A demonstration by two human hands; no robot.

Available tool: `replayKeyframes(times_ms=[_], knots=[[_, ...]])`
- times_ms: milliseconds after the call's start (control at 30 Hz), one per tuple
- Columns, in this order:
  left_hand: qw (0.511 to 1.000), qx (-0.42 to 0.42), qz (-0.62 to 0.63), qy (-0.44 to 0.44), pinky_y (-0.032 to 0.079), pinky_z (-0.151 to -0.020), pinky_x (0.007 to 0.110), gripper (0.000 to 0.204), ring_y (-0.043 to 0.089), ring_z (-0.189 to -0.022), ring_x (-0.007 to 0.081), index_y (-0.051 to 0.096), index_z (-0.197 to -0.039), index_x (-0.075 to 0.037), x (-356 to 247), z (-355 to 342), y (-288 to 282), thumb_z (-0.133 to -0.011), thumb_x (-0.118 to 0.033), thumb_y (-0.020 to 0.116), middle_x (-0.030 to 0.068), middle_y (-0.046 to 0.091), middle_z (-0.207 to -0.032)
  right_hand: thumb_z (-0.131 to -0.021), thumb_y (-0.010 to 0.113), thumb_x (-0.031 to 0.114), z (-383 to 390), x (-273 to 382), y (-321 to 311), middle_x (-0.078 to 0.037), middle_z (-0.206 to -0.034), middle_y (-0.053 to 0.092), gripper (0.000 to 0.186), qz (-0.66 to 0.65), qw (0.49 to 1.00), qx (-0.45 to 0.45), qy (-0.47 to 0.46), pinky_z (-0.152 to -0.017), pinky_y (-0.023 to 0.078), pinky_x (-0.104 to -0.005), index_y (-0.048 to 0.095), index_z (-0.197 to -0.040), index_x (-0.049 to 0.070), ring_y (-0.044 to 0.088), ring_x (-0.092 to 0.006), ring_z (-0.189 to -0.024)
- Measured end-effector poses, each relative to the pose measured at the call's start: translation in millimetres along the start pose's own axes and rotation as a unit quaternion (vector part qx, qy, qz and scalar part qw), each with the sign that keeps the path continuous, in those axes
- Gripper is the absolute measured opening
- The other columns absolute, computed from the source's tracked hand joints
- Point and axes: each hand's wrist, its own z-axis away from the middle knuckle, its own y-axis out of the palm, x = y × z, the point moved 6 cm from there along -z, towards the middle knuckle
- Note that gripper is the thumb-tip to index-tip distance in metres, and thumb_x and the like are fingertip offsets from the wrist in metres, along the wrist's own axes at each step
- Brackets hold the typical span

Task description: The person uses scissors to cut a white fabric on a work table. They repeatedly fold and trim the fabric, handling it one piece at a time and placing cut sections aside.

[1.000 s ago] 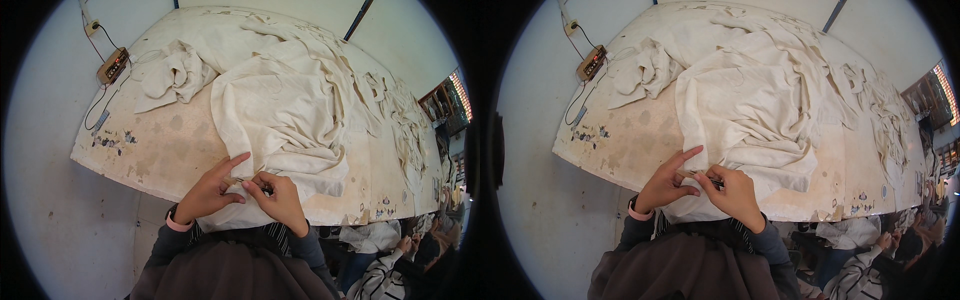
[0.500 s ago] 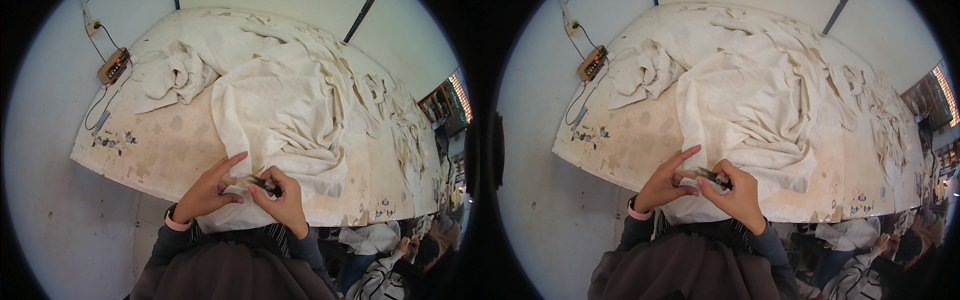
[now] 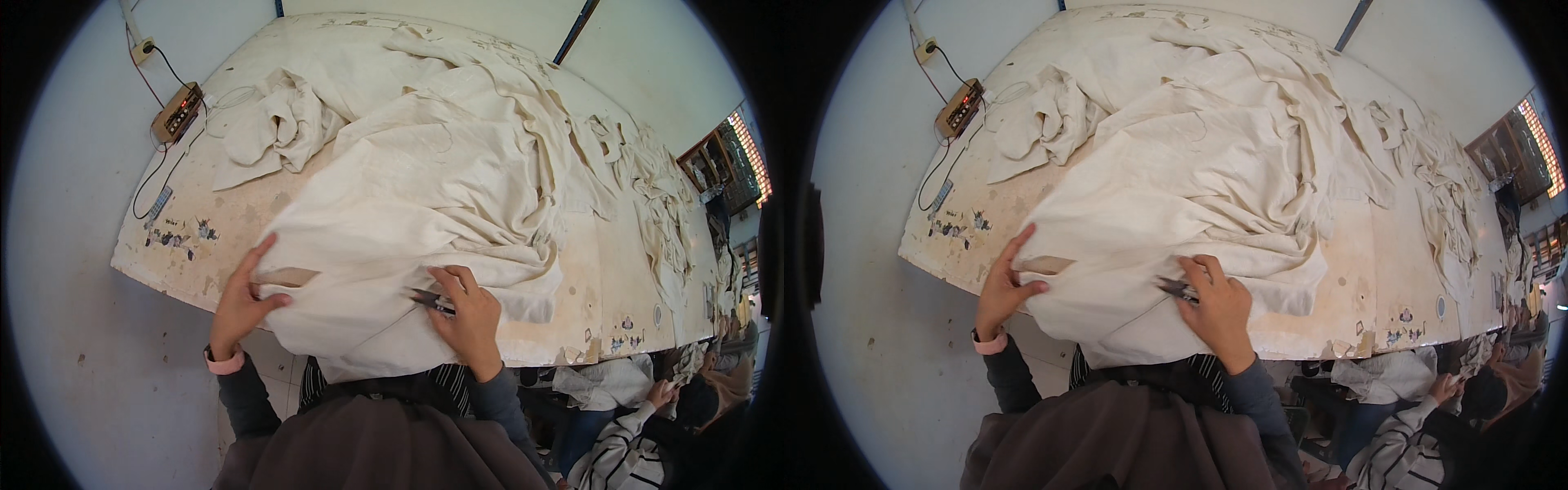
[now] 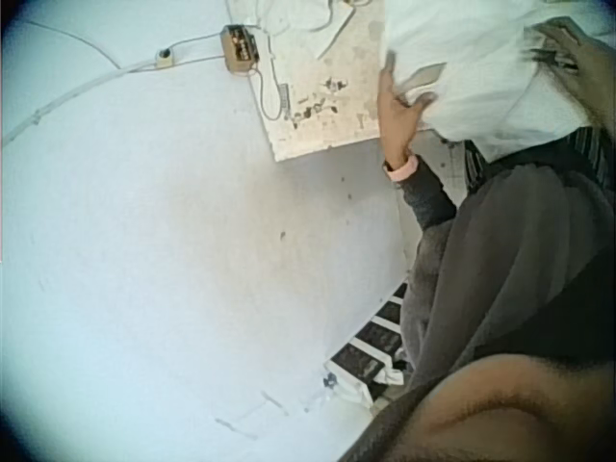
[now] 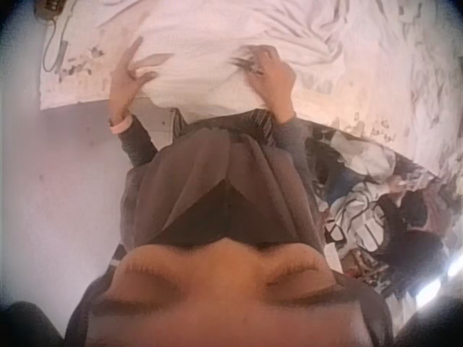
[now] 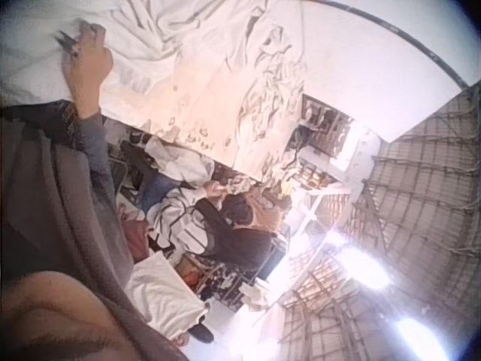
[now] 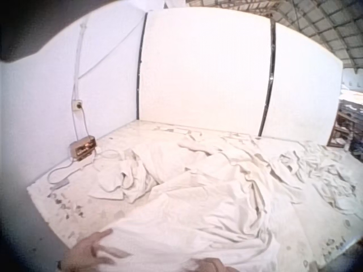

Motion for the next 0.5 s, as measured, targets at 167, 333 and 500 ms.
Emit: replayKeyframes(times_ms=[167,333,500], knots=[[0.936,-0.125,-0.328,-0.024,0.051,-0.102,0.039,0.076,0.063,-0.120,0.0345,0.057,-0.143,-0.008,25,0,-44,-0.072,0.006,0.080,0.0175,0.058,-0.142,-0.066,0.077,0.009,31,-24,21,0.002,-0.102,0.065,0.044,-0.026,0.992,0.120,0.014,-0.067,0.053,-0.0363,0.075,-0.109,0.019,0.067,-0.0243,-0.074],[0.906,-0.182,-0.361,0.127,0.052,-0.095,0.044,0.052,0.064,-0.114,0.0359,0.068,-0.124,-0.008,-28,-9,17,-0.074,0.000,0.082,0.0151,0.066,-0.121,-0.066,0.075,0.007,34,-16,25,0.000,-0.099,0.065,0.043,-0.032,0.992,0.120,0.037,-0.069,0.054,-0.0359,0.076,-0.107,0.018,0.069,-0.0236,-0.078],[0.948,-0.046,-0.305,0.083,0.052,-0.085,0.041,0.027,0.065,-0.099,0.0312,0.071,-0.106,-0.006,-30,-25,46,-0.081,-0.009,0.081,0.0106,0.067,-0.103,-0.066,0.075,0.005,38,-16,24,0.000,-0.098,0.065,0.041,-0.045,0.994,0.098,0.032,-0.067,0.053,-0.0348,0.076,-0.105,0.017,0.069,-0.0231,-0.077]])
